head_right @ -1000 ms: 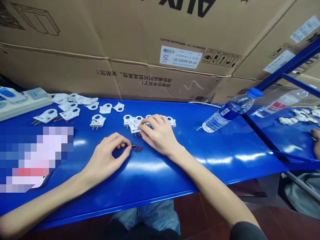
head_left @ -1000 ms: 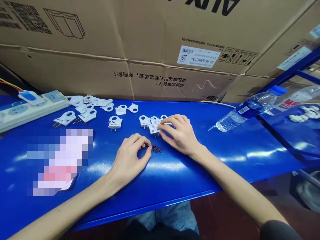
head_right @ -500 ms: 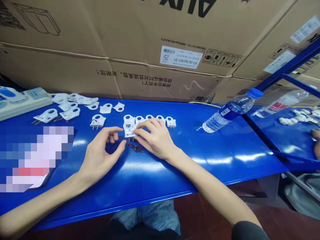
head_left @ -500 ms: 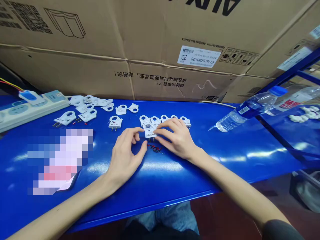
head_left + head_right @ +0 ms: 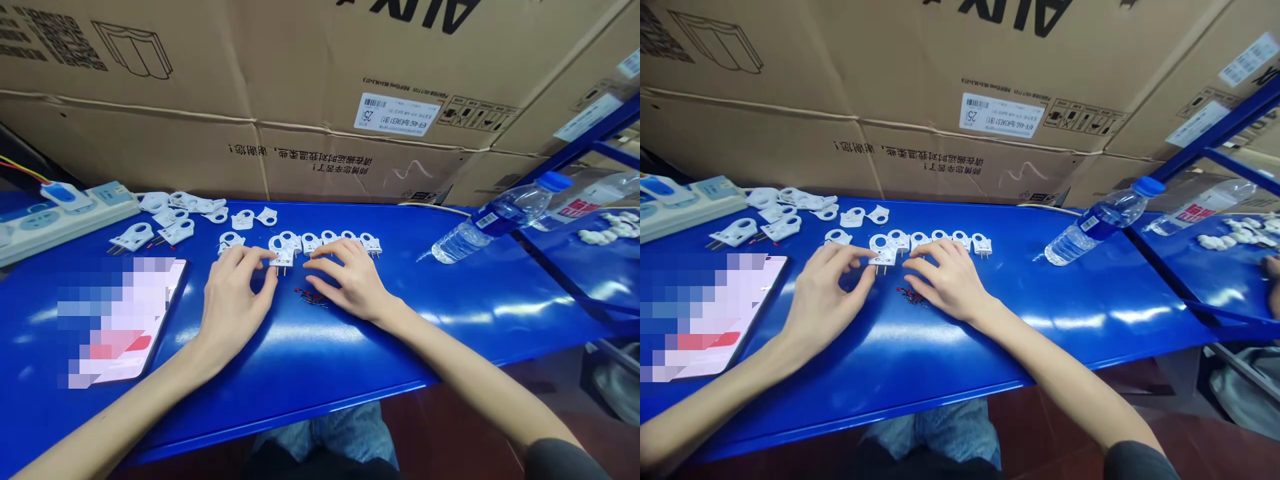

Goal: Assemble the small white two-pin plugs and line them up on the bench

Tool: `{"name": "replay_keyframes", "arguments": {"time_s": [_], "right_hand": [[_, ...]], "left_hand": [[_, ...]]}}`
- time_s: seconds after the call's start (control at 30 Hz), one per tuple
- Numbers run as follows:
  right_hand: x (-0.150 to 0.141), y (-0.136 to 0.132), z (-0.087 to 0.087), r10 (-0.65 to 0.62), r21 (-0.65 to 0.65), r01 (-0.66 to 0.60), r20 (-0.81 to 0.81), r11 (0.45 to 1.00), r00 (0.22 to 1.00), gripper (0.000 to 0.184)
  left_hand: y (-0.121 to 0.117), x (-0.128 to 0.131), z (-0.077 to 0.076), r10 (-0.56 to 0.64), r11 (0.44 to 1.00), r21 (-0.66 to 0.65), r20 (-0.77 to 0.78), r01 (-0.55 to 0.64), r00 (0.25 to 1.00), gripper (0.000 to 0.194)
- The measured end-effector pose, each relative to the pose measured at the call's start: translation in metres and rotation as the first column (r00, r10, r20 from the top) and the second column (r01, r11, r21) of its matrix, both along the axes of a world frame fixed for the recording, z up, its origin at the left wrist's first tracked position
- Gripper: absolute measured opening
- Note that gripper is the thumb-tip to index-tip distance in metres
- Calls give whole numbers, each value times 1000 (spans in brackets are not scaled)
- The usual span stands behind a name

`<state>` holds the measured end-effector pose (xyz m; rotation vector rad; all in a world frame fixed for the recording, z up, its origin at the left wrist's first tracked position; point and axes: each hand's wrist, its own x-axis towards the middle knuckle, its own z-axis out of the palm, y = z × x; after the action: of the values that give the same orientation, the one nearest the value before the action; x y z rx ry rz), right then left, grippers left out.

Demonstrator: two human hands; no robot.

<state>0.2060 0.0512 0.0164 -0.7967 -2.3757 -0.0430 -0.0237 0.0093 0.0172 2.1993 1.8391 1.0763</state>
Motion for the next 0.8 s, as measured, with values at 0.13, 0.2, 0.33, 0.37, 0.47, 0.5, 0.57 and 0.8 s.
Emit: {"name": "replay_keyframes", "arguments": {"time_s": [0.13,0.2,0.33,0.37,0.47,0.5,0.57,0.8], "right_hand": [[-1,0,1,-11,10,11,12,1000,1000,18],[-1,-1,1,-9,10,9,17,1000,1000,17],[-2,-1,1,-8,2,8,23,1000,1000,17],[-2,-1,1,-10,-3,10,27,1000,1000,17],[-2,-1,1,-13,-21,13,34,1000,999,17],[-2,-1,1,-12,-24,13,37,1000,999,17],[-2,-1,1,-13,-27,14,41,1000,999,18],[-2,-1,2,-25,-56,28,59,998,998,18]], "left_hand": [[8,-13,4,103,995,27,-182,-100,978,18],[10,-17,4,132,991,34,-268,-128,954,19],[13,-20,1,133,990,8,-395,-141,909,22],[13,-20,0,122,991,-4,-419,-137,900,24],[14,-21,-1,116,991,-9,-455,-135,883,27],[14,-21,-2,118,991,-3,-464,-134,878,27],[13,-20,-1,119,991,10,-487,-130,865,28],[8,-13,1,106,994,28,-533,-107,840,35]]}}
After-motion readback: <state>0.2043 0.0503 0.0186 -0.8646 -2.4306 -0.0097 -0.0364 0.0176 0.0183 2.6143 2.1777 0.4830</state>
